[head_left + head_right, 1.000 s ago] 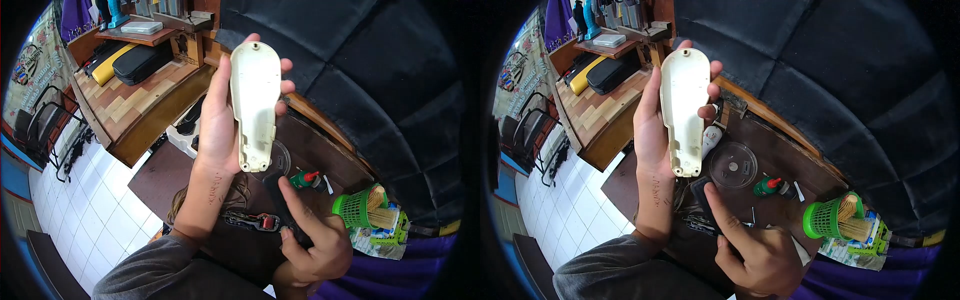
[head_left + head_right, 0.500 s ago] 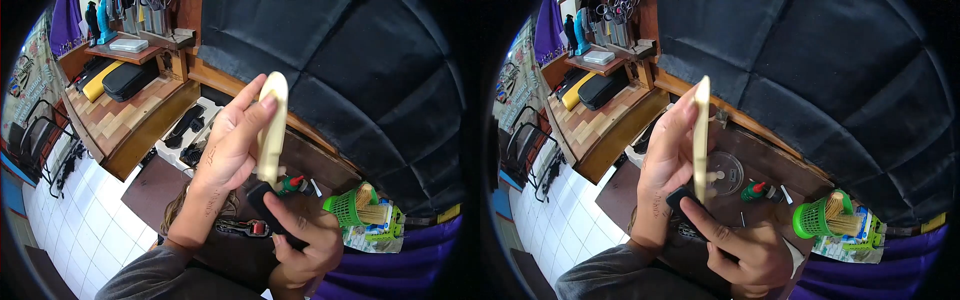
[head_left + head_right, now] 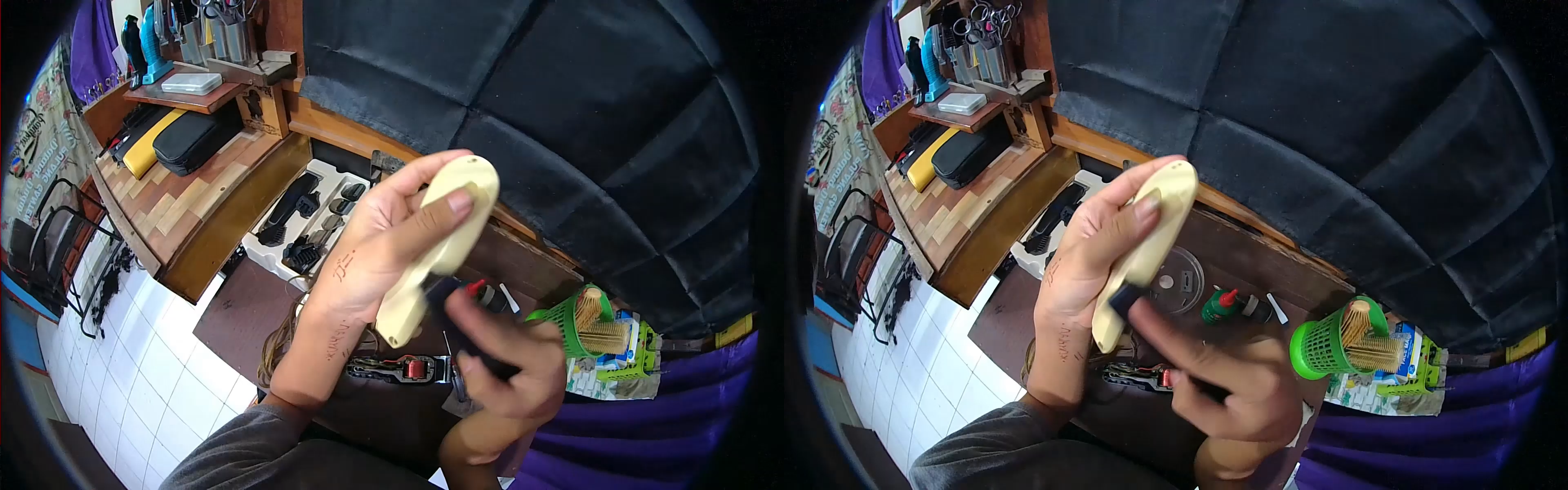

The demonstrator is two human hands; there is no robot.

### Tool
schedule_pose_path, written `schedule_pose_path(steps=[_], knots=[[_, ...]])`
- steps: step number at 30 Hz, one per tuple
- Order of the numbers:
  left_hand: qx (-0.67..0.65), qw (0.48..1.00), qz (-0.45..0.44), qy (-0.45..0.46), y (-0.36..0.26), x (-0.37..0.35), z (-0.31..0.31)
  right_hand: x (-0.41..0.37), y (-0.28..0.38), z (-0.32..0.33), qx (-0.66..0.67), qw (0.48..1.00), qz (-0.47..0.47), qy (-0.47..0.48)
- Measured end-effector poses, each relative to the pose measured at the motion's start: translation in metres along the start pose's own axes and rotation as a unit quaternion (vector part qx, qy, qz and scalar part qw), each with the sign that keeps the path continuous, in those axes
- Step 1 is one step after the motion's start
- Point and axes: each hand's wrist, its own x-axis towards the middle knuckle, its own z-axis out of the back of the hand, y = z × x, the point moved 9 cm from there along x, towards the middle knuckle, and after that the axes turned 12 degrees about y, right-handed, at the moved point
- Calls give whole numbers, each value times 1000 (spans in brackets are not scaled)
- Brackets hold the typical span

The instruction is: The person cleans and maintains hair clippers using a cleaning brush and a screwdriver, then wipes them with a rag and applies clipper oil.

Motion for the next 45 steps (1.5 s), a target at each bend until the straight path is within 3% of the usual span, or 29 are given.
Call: schedule_pose_path(steps=[1,3,5,7,8,10,11,13,15,17,18,19,21,22,23,25,27,28,30,31,33,34,35,37,39,41,42,44,45], knots=[[0,1000,0,-1,-1,0,3,-2,-2,0,1,1000,1,1],[-28,999,-12,-18,-3,-1,9,-9,7,-28,39,983,58,168],[-31,999,-10,-33,-6,-2,11,-6,4,-33,46,984,21,172],[-19,998,38,42,-6,-4,-1,-1,6,-14,36,996,76,24],[48,999,23,4,-4,-2,-5,-1,7,-14,34,996,75,23],[49,998,20,21,-2,-3,-13,-9,-11,8,24,992,-60,-107],[33,999,18,26,0,-3,-15,-11,-13,5,21,992,-62,-108],[7,1000,18,24,3,-2,-14,-26,-29,15,20,965,-129,-228],[-16,999,18,20,3,-1,-12,-18,-19,19,-22,982,-95,-162],[-37,999,10,1,2,1,-7,-7,-2,-11,43,997,33,60],[-70,997,-3,16,3,3,-7,-9,-2,-22,37,983,-22,179],[-69,997,-4,17,3,2,-8,-8,-1,-23,36,983,-22,179],[-104,994,-8,31,0,1,-15,-4,0,-9,32,997,-23,63],[-135,990,0,44,1,-1,-18,1,-4,0,35,996,-76,26],[-121,991,-1,61,3,-1,-21,-3,-6,11,-56,992,-72,-85],[-67,996,29,53,10,-1,-17,-24,-36,17,42,938,-189,-287],[-48,996,31,61,12,1,-20,-24,-31,28,-7,955,-149,-256],[-86,994,25,63,12,3,-20,-9,-24,16,23,990,-97,-99],[-149,987,5,62,13,6,-14,0,-8,-17,56,979,-53,189],[-148,987,6,60,13,6,-11,-1,-11,-21,58,979,-53,189],[-158,986,1,58,11,5,-9,-4,-14,-25,67,986,-40,149],[-114,992,19,50,6,3,-16,2,-11,-12,36,996,-31,78],[-117,992,22,47,10,1,-15,-4,-19,-4,26,992,-117,34],[-159,981,40,108,19,1,-26,-17,-35,12,49,971,-151,-177],[-27,991,83,97,22,-1,-26,-19,-36,13,86,955,-165,-230],[-93,990,50,96,21,-1,-31,-27,-41,23,124,935,-179,-281],[-92,990,51,96,20,0,-31,-11,-29,15,101,982,-102,-122],[-81,995,9,61,10,2,-20,-1,-14,-17,89,985,1,149],[-79,995,10,61,8,2,-20,-2,-12,-17,89,985,3,147]])
